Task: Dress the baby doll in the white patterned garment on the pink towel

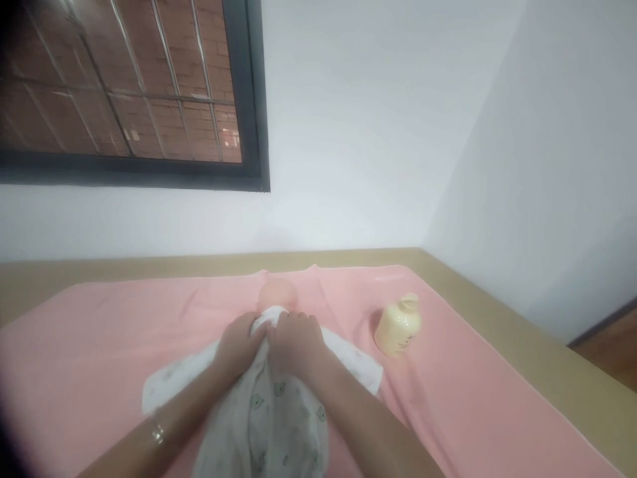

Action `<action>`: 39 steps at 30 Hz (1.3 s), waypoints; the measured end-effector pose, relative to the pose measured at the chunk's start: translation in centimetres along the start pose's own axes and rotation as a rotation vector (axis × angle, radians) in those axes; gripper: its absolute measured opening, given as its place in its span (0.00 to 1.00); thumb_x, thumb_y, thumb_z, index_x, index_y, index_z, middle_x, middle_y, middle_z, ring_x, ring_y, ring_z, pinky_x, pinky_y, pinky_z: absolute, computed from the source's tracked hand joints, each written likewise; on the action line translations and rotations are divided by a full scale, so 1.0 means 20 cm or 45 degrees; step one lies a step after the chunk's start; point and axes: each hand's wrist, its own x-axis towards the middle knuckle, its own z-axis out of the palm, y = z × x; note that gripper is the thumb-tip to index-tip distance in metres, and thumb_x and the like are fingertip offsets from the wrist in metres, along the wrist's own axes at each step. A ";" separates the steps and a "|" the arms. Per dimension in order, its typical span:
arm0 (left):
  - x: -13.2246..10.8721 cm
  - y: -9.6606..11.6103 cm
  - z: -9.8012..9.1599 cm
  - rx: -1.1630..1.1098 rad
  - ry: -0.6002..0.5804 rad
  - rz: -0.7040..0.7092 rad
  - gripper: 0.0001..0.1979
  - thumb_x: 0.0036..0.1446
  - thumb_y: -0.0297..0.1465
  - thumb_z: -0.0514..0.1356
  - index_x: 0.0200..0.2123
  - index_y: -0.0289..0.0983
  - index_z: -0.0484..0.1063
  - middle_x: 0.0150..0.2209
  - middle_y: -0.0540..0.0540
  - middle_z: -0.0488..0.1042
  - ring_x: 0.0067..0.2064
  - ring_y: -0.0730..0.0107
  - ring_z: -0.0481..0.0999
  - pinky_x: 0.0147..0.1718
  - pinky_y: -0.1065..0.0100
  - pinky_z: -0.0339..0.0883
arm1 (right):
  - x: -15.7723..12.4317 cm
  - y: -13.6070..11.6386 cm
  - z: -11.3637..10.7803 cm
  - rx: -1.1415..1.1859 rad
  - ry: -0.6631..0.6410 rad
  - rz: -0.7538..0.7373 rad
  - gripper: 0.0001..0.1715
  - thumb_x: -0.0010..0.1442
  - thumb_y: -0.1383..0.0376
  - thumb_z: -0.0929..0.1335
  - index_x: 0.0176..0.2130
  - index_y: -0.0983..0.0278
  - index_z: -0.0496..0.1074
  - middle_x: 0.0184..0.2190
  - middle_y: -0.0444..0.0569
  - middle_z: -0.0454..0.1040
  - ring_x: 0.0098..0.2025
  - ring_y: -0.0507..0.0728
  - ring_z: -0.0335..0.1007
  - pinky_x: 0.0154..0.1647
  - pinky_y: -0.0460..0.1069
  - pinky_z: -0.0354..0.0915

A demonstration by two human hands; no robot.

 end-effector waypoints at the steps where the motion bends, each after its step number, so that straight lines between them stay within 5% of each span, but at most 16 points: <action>1: 0.00 0.00 0.00 0.000 -0.002 0.009 0.16 0.57 0.42 0.48 0.33 0.38 0.69 0.34 0.45 0.74 0.36 0.63 0.70 0.33 0.67 0.57 | 0.00 0.00 0.00 -0.019 0.003 -0.006 0.22 0.65 0.59 0.52 0.40 0.66 0.68 0.36 0.56 0.72 0.37 0.60 0.69 0.37 0.53 0.59; 8: -0.02 0.01 0.00 0.047 0.024 0.045 0.21 0.58 0.47 0.46 0.30 0.37 0.69 0.31 0.45 0.73 0.34 0.64 0.70 0.32 0.67 0.57 | 0.07 0.06 0.03 0.102 -0.160 0.132 0.27 0.66 0.57 0.49 0.39 0.67 0.69 0.36 0.57 0.73 0.36 0.59 0.70 0.33 0.51 0.60; 13: 0.00 -0.01 0.01 -0.008 0.016 0.039 0.20 0.58 0.46 0.47 0.35 0.38 0.70 0.36 0.45 0.74 0.38 0.63 0.70 0.36 0.66 0.58 | 0.04 0.03 0.03 0.005 -0.084 0.036 0.22 0.65 0.58 0.53 0.41 0.66 0.69 0.37 0.57 0.73 0.39 0.60 0.69 0.37 0.52 0.58; 29: 0.00 0.00 0.01 0.000 0.007 0.018 0.23 0.57 0.49 0.46 0.30 0.38 0.69 0.32 0.44 0.73 0.34 0.63 0.70 0.32 0.67 0.58 | 0.07 0.06 0.05 0.175 -0.139 0.176 0.29 0.65 0.53 0.49 0.39 0.67 0.69 0.36 0.58 0.74 0.35 0.60 0.70 0.33 0.51 0.59; 36: 0.00 -0.01 0.02 0.008 0.017 0.029 0.19 0.59 0.44 0.46 0.36 0.38 0.70 0.35 0.44 0.74 0.38 0.63 0.70 0.37 0.65 0.59 | 0.05 0.03 0.04 0.053 -0.045 0.094 0.26 0.64 0.56 0.51 0.40 0.68 0.69 0.36 0.58 0.74 0.37 0.62 0.70 0.36 0.53 0.59; 39: -0.01 -0.01 0.02 0.057 0.046 0.095 0.19 0.60 0.43 0.46 0.37 0.37 0.71 0.37 0.43 0.74 0.39 0.62 0.70 0.39 0.64 0.59 | 0.08 0.06 0.05 0.149 -0.137 0.151 0.28 0.65 0.56 0.50 0.38 0.66 0.71 0.37 0.57 0.74 0.36 0.61 0.70 0.35 0.52 0.59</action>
